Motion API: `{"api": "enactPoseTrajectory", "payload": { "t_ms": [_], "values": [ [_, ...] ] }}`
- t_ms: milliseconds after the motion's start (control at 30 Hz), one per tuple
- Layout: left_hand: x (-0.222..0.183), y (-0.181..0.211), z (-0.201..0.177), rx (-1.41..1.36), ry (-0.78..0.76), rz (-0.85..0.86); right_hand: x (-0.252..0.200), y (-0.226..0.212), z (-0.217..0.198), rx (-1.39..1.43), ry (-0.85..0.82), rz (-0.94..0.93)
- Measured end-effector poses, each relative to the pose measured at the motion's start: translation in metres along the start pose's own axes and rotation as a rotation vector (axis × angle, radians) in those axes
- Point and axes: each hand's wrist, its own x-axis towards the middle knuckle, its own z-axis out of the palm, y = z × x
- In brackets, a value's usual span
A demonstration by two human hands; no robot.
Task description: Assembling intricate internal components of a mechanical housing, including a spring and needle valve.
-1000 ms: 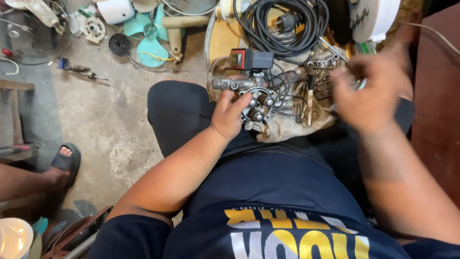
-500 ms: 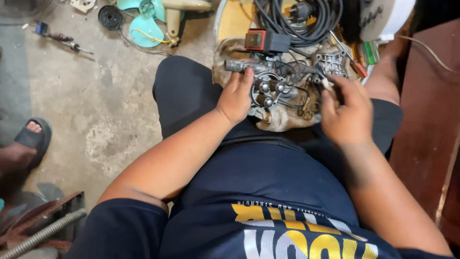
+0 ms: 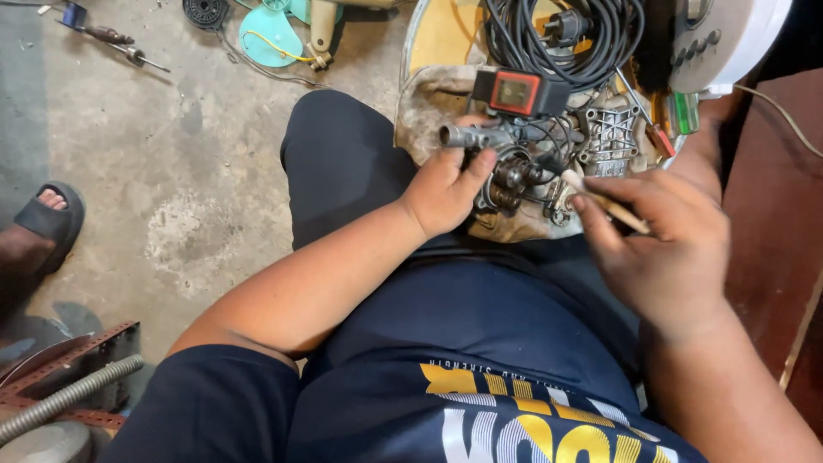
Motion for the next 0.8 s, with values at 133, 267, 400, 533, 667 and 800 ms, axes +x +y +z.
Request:
{"api": "enactPoseTrajectory", "payload": {
  "t_ms": [133,267,400,533,667,800],
  "values": [
    [-0.006,0.02,-0.004,0.032,-0.074,0.019,-0.003,0.0,-0.005,0.185,-0.028,0.085],
    [-0.009,0.025,-0.001,0.041,-0.087,0.093,-0.015,0.021,0.01,0.152,0.053,0.055],
    [-0.012,0.027,0.001,0.075,-0.08,0.087,-0.028,0.001,0.007,0.256,0.123,0.174],
    [-0.014,0.03,0.001,0.083,-0.116,0.094,-0.021,0.001,0.009,0.224,0.068,0.106],
    [-0.015,0.036,0.002,0.149,-0.126,0.113,-0.022,-0.005,0.0,0.19,0.089,0.07],
    [-0.017,0.037,0.005,0.213,-0.132,0.118,-0.022,0.001,0.009,0.116,0.148,0.057]
  ]
}}
